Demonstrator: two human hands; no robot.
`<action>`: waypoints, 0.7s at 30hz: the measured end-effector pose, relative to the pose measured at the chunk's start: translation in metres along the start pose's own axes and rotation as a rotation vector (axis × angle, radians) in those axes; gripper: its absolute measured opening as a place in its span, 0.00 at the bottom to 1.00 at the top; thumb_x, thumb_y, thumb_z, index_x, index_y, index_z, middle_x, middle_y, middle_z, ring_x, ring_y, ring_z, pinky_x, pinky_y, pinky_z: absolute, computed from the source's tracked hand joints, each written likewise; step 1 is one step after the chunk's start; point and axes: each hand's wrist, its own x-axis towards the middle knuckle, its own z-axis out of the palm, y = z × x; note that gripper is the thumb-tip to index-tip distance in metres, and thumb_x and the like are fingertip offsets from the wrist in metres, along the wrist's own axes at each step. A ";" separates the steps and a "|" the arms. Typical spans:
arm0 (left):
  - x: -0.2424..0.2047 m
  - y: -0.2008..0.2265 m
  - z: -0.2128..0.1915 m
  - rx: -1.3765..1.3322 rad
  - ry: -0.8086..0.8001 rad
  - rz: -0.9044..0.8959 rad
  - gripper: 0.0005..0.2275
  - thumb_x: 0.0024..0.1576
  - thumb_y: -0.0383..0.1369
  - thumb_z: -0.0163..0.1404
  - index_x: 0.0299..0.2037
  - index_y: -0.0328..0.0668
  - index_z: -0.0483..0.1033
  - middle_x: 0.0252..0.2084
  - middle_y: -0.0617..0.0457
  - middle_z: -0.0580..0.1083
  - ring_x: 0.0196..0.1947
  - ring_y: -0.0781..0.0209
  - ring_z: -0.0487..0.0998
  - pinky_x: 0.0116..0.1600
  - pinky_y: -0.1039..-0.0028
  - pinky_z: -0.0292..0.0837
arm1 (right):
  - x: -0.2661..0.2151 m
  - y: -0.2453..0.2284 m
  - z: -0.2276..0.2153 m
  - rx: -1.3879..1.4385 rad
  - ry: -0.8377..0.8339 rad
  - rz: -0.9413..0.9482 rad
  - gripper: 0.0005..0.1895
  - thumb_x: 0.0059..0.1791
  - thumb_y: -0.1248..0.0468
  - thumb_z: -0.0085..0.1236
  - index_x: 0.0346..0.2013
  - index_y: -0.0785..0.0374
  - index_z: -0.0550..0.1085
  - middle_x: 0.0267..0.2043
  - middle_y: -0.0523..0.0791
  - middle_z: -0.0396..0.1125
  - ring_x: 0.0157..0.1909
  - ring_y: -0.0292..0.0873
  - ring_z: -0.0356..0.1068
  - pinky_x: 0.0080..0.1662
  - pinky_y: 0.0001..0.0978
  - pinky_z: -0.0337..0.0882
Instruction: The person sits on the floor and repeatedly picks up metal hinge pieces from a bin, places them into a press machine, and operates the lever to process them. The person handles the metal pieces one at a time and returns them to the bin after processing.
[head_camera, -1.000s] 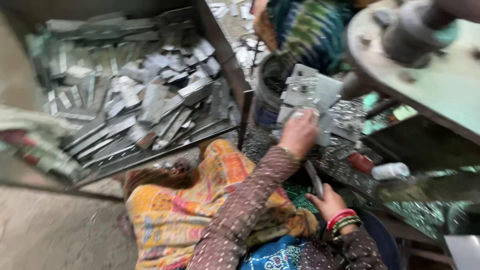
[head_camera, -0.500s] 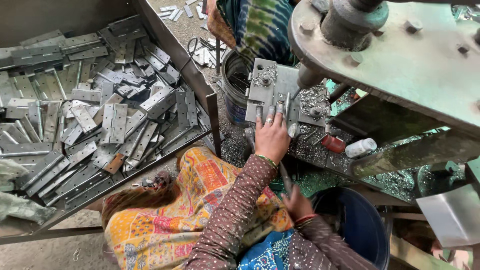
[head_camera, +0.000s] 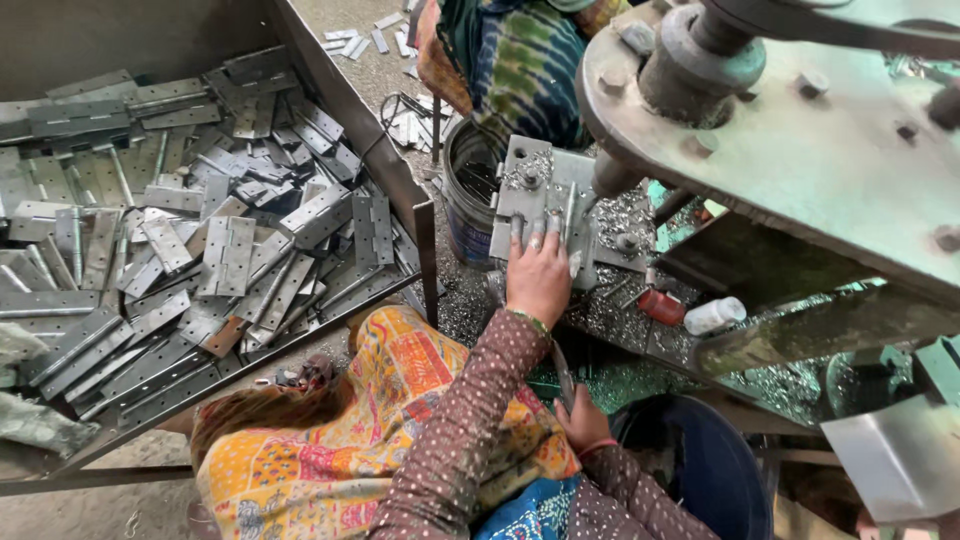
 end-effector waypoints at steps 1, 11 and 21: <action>-0.005 -0.001 -0.001 -0.038 -0.050 -0.004 0.13 0.60 0.32 0.45 0.50 0.37 0.79 0.62 0.46 0.72 0.65 0.49 0.69 0.74 0.46 0.50 | -0.002 -0.003 0.000 -0.023 -0.026 0.000 0.28 0.46 0.48 0.59 0.48 0.66 0.64 0.33 0.62 0.72 0.36 0.67 0.73 0.36 0.55 0.72; 0.029 0.005 0.017 0.038 -0.095 -0.007 0.12 0.61 0.32 0.47 0.50 0.38 0.79 0.66 0.44 0.68 0.70 0.48 0.65 0.76 0.50 0.47 | -0.006 -0.001 -0.005 -0.166 -0.072 0.147 0.36 0.46 0.44 0.61 0.55 0.67 0.62 0.36 0.63 0.72 0.38 0.67 0.74 0.41 0.56 0.73; 0.057 -0.012 0.022 0.058 -0.231 0.002 0.09 0.58 0.33 0.50 0.44 0.43 0.82 0.66 0.47 0.68 0.69 0.50 0.65 0.75 0.48 0.46 | 0.009 -0.003 -0.052 -0.223 -0.156 0.128 0.29 0.44 0.44 0.63 0.42 0.65 0.67 0.33 0.60 0.73 0.38 0.65 0.75 0.40 0.55 0.74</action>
